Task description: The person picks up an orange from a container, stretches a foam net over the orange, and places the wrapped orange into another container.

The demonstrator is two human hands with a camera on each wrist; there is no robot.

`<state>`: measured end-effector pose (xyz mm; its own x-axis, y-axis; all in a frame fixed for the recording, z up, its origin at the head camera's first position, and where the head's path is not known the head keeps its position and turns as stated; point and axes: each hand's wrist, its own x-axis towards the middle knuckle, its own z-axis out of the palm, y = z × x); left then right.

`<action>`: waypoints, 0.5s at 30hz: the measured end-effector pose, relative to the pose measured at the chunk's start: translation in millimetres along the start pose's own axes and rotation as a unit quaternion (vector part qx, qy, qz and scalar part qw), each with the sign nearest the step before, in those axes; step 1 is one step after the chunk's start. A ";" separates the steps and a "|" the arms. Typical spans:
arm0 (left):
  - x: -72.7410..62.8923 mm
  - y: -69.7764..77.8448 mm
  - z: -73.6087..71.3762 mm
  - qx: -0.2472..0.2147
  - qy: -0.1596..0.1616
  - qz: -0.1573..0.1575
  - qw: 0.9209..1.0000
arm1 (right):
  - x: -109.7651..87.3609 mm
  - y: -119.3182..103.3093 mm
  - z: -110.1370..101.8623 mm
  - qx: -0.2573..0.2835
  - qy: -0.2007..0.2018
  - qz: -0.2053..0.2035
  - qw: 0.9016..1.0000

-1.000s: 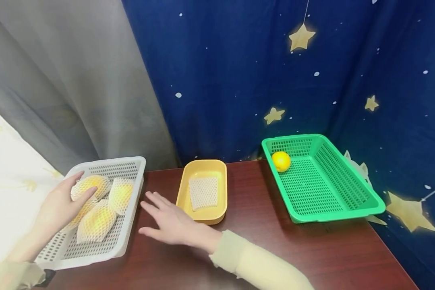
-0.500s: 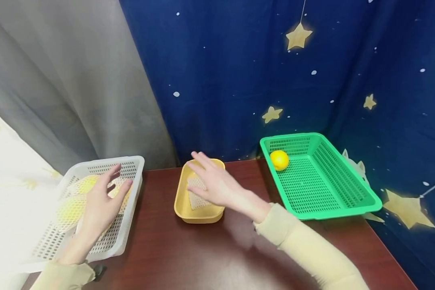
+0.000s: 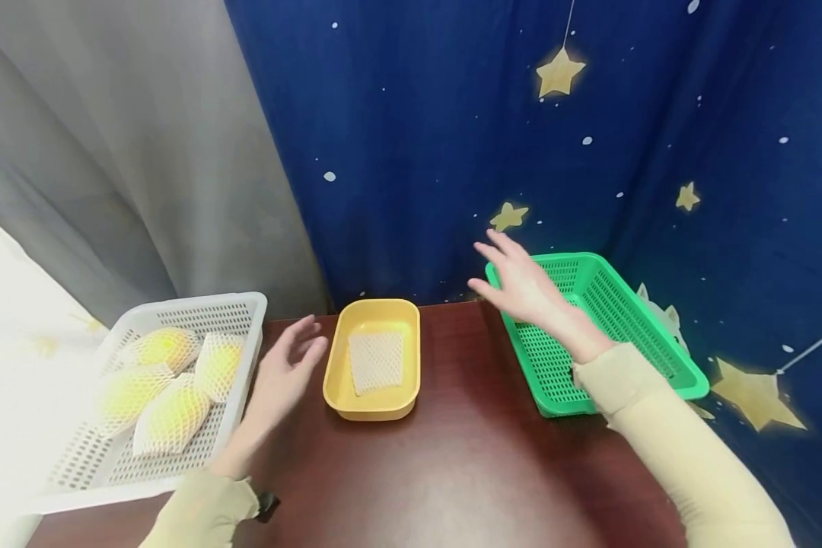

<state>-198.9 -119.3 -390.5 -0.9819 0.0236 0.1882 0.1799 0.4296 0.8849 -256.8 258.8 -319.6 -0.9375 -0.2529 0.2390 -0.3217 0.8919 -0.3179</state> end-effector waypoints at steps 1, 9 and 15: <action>1.7 1.9 7.8 -0.004 -0.010 -0.006 1.000 | 1.4 8.6 -2.1 -0.005 -0.006 0.009 1.000; 19.8 22.3 76.0 -0.051 -0.086 -0.033 0.994 | 14.3 66.2 -1.7 -0.045 -0.064 0.040 0.996; 28.6 26.7 127.1 -0.065 -0.117 -0.044 0.990 | 21.9 95.3 10.4 -0.083 -0.112 0.033 0.990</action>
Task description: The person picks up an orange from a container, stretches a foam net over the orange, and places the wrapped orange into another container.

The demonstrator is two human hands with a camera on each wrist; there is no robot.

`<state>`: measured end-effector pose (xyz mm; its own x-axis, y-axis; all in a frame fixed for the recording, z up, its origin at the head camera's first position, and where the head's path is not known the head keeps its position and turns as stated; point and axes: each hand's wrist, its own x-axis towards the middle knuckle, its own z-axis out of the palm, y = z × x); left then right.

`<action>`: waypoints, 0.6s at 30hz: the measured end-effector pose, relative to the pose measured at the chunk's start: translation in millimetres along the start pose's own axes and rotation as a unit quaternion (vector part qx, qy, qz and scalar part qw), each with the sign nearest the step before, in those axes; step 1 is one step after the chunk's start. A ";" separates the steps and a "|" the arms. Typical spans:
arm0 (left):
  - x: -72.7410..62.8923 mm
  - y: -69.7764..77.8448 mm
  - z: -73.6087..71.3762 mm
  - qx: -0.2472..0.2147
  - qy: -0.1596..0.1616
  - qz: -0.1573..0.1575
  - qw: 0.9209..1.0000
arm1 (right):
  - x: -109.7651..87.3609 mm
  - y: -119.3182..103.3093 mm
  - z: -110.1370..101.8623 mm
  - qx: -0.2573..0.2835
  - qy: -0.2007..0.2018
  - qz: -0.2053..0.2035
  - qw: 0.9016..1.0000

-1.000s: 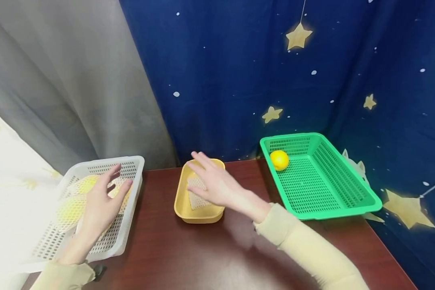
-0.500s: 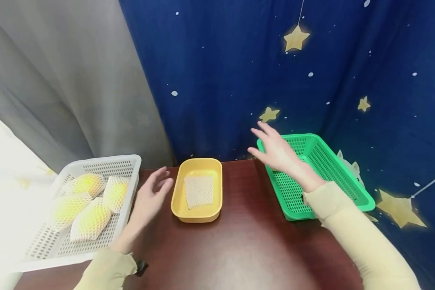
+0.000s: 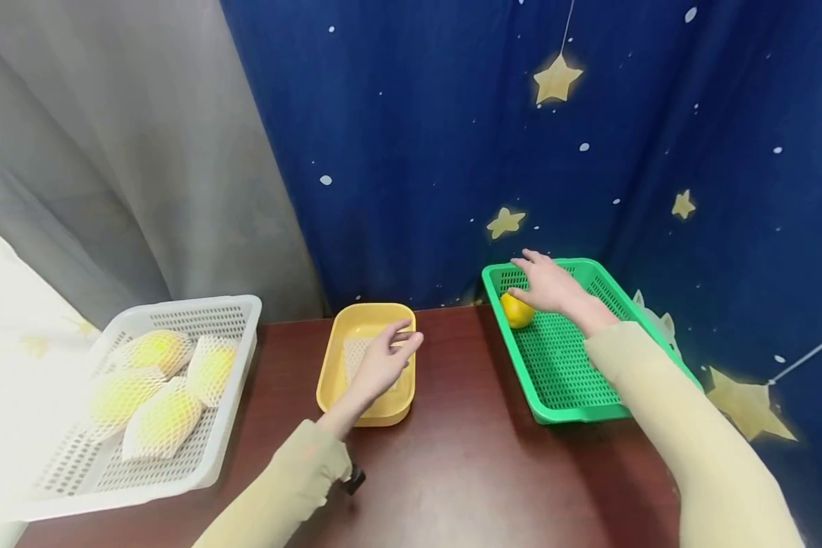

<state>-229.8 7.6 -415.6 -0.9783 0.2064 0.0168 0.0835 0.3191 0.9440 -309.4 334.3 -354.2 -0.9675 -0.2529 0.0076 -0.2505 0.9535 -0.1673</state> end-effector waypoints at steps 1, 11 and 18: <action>3.0 -0.4 8.1 -0.004 -0.002 -0.001 1.000 | 2.2 3.6 3.0 -0.006 -0.007 -0.002 1.000; 16.8 -3.6 82.6 0.004 -0.065 0.000 0.998 | 13.2 30.6 41.4 -0.035 -0.076 -0.018 0.996; 22.4 -7.7 108.3 0.008 -0.174 -0.009 0.985 | 24.4 33.3 55.6 -0.011 -0.115 -0.012 0.993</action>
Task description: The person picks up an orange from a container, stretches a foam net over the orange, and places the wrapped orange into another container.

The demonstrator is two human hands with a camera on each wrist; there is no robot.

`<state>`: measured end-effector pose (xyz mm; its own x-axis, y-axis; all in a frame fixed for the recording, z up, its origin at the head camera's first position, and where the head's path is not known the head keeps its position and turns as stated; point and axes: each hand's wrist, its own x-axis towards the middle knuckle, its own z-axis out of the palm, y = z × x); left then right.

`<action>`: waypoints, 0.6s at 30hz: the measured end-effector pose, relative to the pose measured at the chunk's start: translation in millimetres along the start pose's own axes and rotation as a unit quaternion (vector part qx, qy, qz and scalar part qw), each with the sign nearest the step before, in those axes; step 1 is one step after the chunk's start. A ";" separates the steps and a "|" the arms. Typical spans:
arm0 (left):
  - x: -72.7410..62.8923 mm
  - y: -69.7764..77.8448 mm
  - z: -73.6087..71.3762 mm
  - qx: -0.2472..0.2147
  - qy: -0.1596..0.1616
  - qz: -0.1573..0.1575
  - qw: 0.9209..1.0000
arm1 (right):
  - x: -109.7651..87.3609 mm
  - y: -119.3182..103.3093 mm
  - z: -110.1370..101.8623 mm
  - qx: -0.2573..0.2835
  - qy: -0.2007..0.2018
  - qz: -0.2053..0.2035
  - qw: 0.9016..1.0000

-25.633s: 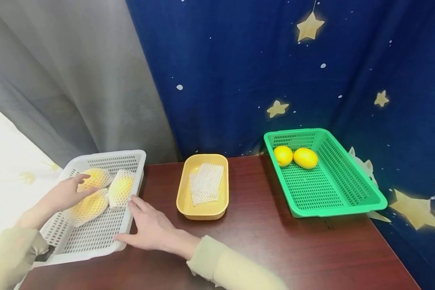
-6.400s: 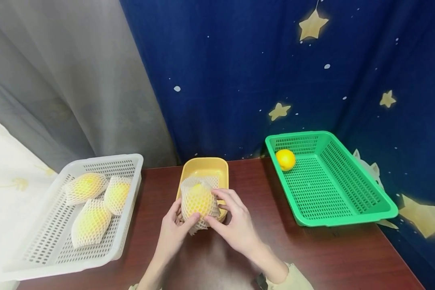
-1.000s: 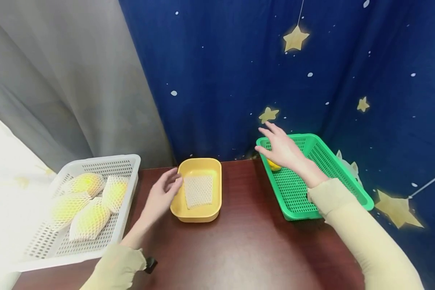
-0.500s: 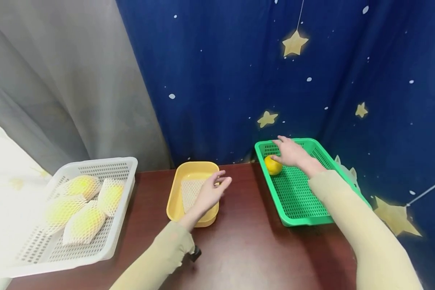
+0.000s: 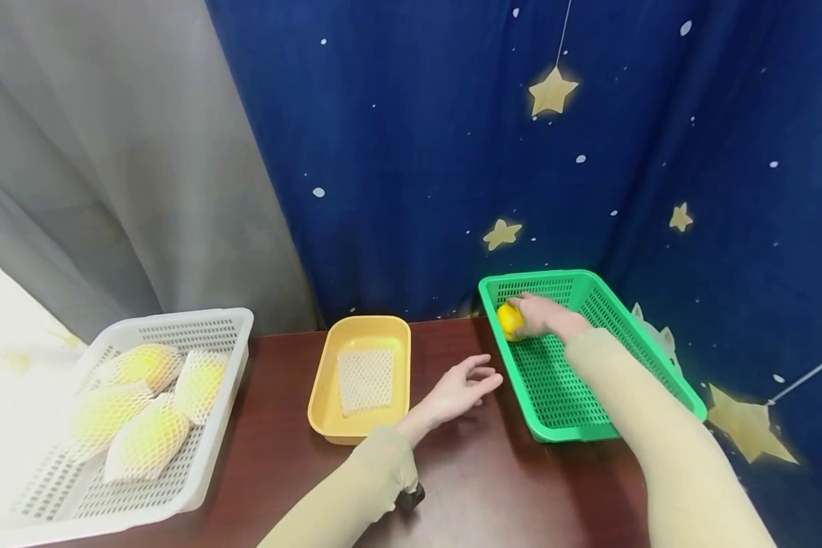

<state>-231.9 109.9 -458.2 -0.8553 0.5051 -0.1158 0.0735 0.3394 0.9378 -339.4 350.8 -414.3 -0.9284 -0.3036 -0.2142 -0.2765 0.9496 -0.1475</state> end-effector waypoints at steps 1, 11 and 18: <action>0.4 -0.8 2.2 -0.007 -0.010 -0.006 1.000 | 1.4 -0.2 1.3 0.002 -0.007 0.001 1.000; 0.2 -0.2 19.1 -0.036 -0.051 -0.010 0.998 | 5.5 -0.8 6.3 0.021 -0.008 0.008 1.000; 0.6 0.6 23.6 -0.011 -0.059 -0.004 0.998 | 8.6 1.1 6.3 0.009 -0.012 0.009 1.000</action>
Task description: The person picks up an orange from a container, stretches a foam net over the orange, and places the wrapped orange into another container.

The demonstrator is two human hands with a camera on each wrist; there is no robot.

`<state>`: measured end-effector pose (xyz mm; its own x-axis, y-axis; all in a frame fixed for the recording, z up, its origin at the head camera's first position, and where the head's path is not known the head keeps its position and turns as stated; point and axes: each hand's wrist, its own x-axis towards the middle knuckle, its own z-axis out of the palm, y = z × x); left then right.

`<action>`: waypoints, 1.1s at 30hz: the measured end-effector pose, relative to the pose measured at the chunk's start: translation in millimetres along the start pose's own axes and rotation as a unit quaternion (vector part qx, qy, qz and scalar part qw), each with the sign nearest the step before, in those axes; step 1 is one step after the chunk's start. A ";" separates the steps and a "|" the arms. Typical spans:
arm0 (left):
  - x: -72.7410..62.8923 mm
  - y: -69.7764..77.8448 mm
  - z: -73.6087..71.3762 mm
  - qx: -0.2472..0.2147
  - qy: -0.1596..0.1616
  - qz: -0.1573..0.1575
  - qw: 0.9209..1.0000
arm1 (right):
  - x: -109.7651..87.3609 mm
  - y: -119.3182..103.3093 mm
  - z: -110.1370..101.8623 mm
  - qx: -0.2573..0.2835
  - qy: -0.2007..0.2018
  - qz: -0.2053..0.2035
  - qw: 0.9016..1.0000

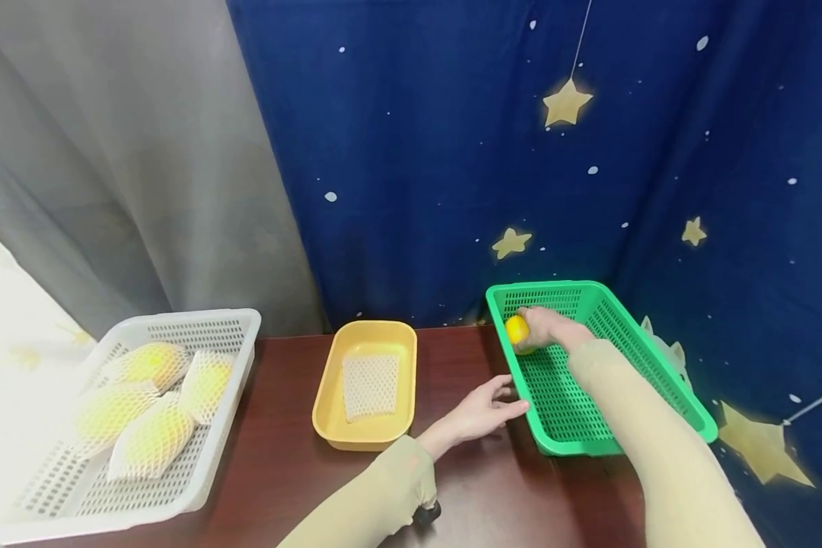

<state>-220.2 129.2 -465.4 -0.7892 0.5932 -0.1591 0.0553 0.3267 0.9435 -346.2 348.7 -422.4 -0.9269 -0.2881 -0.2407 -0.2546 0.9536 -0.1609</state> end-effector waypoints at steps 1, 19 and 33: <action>-0.2 -0.4 0.5 0.003 0.000 -0.002 1.000 | 0.2 0.2 0.8 -0.001 -0.001 -0.004 1.000; 1.1 0.8 -2.0 0.045 0.003 -0.008 0.999 | 8.7 -7.2 3.3 -0.013 -0.063 -0.005 0.998; 2.8 0.0 4.1 0.056 0.001 -0.008 0.998 | -22.4 -4.9 -5.6 0.013 0.022 -0.008 1.000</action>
<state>-219.9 133.9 -467.0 -0.7917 0.5859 -0.1730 0.1106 0.4160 0.9026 -325.7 351.0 -410.9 -0.9344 -0.2981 -0.1948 -0.2624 0.9462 -0.1894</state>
